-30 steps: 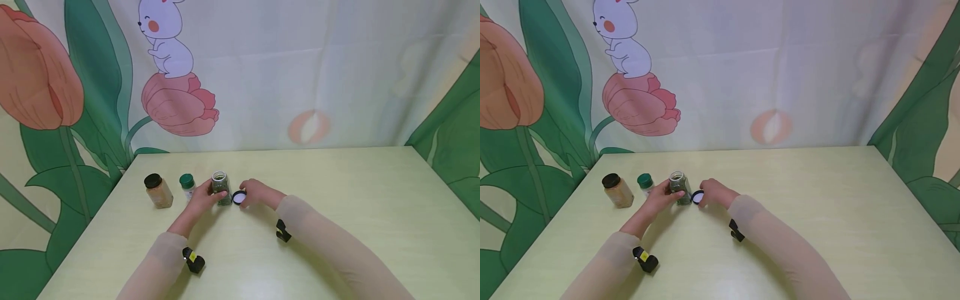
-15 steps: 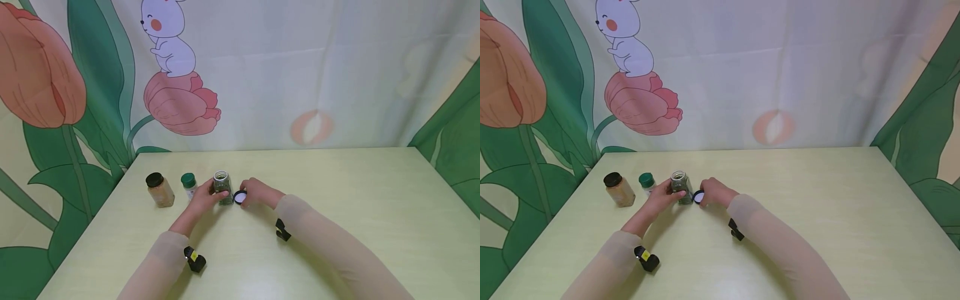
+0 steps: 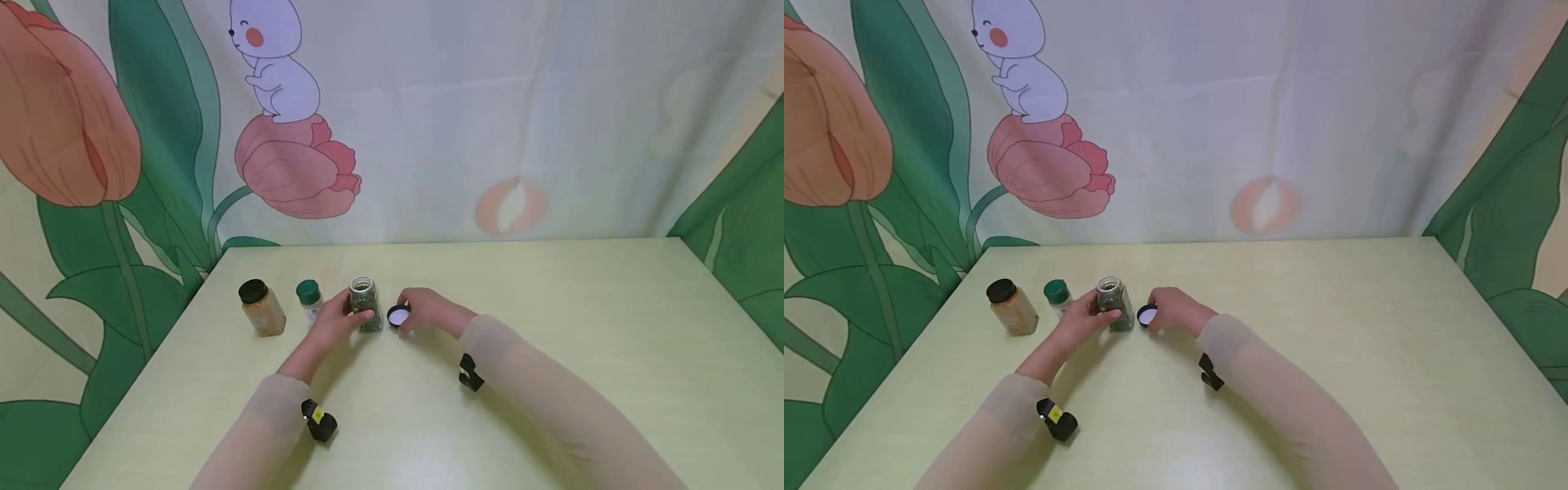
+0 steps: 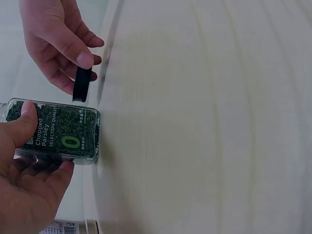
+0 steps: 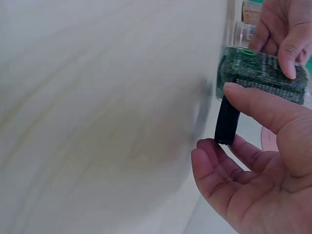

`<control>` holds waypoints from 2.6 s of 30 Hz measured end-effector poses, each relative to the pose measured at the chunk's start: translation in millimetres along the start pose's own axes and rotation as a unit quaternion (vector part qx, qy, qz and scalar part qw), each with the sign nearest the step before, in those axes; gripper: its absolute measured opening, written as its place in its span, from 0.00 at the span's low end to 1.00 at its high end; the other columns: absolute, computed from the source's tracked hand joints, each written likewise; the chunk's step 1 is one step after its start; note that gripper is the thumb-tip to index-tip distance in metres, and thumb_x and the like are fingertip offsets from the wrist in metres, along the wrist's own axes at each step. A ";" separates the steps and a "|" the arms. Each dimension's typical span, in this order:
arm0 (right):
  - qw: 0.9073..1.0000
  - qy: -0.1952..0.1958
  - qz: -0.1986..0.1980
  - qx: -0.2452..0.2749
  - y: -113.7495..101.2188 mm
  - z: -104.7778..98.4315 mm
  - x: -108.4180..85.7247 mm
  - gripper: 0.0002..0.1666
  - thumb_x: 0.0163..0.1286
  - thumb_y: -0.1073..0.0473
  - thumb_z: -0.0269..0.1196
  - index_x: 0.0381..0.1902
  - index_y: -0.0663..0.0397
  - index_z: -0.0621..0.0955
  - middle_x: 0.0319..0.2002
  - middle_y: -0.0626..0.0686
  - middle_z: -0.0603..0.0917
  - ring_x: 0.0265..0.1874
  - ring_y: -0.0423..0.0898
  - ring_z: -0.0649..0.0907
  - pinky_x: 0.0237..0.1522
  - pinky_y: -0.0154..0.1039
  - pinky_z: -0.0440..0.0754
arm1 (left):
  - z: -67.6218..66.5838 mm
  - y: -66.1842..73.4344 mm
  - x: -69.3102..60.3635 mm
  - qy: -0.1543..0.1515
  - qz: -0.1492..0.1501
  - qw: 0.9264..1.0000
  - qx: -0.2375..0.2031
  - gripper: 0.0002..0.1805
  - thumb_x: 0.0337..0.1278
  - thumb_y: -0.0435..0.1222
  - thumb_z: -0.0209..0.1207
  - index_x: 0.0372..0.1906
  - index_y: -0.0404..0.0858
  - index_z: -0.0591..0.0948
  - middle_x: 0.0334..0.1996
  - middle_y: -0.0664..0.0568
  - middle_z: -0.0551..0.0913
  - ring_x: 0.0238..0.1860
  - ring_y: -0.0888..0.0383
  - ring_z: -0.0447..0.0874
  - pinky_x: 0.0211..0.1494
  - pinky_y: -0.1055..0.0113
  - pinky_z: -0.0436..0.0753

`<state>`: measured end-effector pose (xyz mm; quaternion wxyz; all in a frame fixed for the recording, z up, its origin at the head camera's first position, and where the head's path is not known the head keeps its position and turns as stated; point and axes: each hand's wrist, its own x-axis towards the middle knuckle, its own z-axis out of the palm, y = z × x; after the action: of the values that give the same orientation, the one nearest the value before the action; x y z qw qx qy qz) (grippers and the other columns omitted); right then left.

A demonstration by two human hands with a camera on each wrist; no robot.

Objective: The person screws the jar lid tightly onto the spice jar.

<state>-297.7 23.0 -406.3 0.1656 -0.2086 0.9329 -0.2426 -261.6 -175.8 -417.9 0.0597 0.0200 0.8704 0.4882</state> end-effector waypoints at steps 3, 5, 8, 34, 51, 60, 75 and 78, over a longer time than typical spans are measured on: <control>1.000 0.004 -0.006 0.012 3.5 -3.4 -2.0 0.29 0.59 0.59 0.74 0.57 0.62 0.79 0.56 0.61 0.85 0.53 0.52 0.83 0.62 0.45 0.81 | -0.3 0.6 0.3 0.001 0.009 1.000 -0.003 0.33 0.69 0.32 0.62 0.75 0.31 0.66 0.75 0.31 0.66 0.78 0.35 0.62 0.81 0.44 0.64; 1.000 0.008 -0.015 0.017 5.0 -5.6 -4.9 0.29 0.60 0.58 0.74 0.56 0.62 0.79 0.55 0.61 0.86 0.52 0.52 0.84 0.61 0.45 0.81 | -0.2 1.4 -0.2 0.001 0.015 1.000 -0.006 0.32 0.69 0.31 0.62 0.74 0.30 0.67 0.74 0.31 0.68 0.77 0.35 0.63 0.81 0.44 0.65; 0.999 0.018 -0.033 0.021 6.5 -9.4 -11.7 0.28 0.61 0.57 0.74 0.56 0.63 0.79 0.54 0.61 0.86 0.50 0.52 0.84 0.59 0.44 0.82 | 0.5 3.0 -1.4 -0.001 0.023 1.000 0.001 0.31 0.68 0.30 0.62 0.72 0.28 0.68 0.73 0.30 0.69 0.77 0.34 0.64 0.81 0.44 0.66; 0.988 0.078 -0.107 0.077 24.1 -28.6 -90.2 0.25 0.62 0.61 0.73 0.54 0.65 0.79 0.45 0.58 0.85 0.38 0.46 0.80 0.44 0.36 0.78 | 3.3 7.0 -10.6 -0.042 0.022 0.999 0.019 0.34 0.68 0.30 0.62 0.75 0.28 0.65 0.75 0.31 0.67 0.77 0.35 0.63 0.80 0.44 0.66; 0.986 0.090 -0.100 0.097 48.7 -31.9 -126.8 0.25 0.63 0.58 0.74 0.55 0.62 0.80 0.47 0.55 0.85 0.41 0.44 0.78 0.40 0.33 0.78 | 14.5 20.9 -21.0 -0.066 0.022 0.997 0.036 0.36 0.64 0.32 0.67 0.74 0.28 0.67 0.72 0.31 0.71 0.75 0.34 0.68 0.80 0.44 0.68; 0.986 0.100 -0.087 0.099 62.0 -34.7 -141.4 0.25 0.63 0.58 0.74 0.55 0.62 0.80 0.45 0.53 0.84 0.38 0.42 0.76 0.39 0.33 0.75 | 21.7 24.3 -24.5 -0.068 0.033 0.996 0.037 0.35 0.62 0.32 0.68 0.72 0.27 0.69 0.70 0.31 0.74 0.73 0.34 0.72 0.78 0.45 0.71; 0.983 0.128 -0.080 0.106 73.6 -40.3 -162.7 0.27 0.62 0.57 0.75 0.56 0.62 0.80 0.45 0.55 0.83 0.36 0.41 0.75 0.35 0.31 0.74 | 36.7 32.2 -29.3 -0.091 0.058 0.994 0.019 0.37 0.58 0.31 0.70 0.71 0.26 0.69 0.68 0.31 0.76 0.72 0.34 0.73 0.77 0.45 0.72; 0.982 0.131 -0.077 0.109 74.4 -39.9 -164.2 0.28 0.62 0.57 0.75 0.56 0.62 0.80 0.45 0.55 0.83 0.36 0.42 0.76 0.34 0.31 0.75 | 39.6 33.2 -30.9 -0.093 0.061 0.994 0.015 0.37 0.58 0.31 0.70 0.71 0.26 0.70 0.68 0.31 0.76 0.71 0.34 0.74 0.77 0.45 0.72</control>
<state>-196.2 174.6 -378.0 0.0439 -0.2271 0.8956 -0.3799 -226.8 -127.8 -407.5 0.1102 0.1192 0.8653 0.4743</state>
